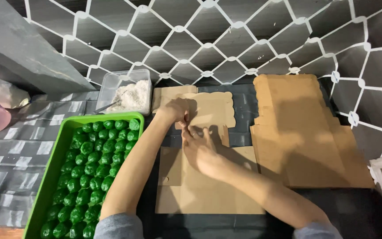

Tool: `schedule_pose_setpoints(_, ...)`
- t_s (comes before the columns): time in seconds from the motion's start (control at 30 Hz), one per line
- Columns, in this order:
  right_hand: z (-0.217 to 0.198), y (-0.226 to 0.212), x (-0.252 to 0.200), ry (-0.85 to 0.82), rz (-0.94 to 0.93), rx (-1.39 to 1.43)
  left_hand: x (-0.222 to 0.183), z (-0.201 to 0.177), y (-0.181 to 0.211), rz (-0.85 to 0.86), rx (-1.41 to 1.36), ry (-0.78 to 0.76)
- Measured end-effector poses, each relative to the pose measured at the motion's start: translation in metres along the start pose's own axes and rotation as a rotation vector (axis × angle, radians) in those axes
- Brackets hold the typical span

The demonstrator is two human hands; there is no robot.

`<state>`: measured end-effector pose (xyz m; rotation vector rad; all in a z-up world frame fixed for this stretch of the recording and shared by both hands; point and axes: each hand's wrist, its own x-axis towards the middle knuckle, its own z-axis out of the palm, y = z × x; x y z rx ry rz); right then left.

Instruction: Assembling a cardboard box by folding its flaps on a work surface.

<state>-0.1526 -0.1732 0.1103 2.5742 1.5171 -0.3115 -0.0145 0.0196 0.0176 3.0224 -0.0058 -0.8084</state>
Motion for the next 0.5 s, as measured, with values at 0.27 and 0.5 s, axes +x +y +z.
schedule_pose_setpoints(0.27,0.011,-0.012,-0.027,0.073,-0.092,0.108,0.018,0.015,-0.001,-0.046,0.059,-0.012)
schedule_pose_setpoints(0.5,0.017,0.001,0.002,0.039,-0.048,0.052,-0.008,-0.009,0.012,-0.054,0.166,0.031)
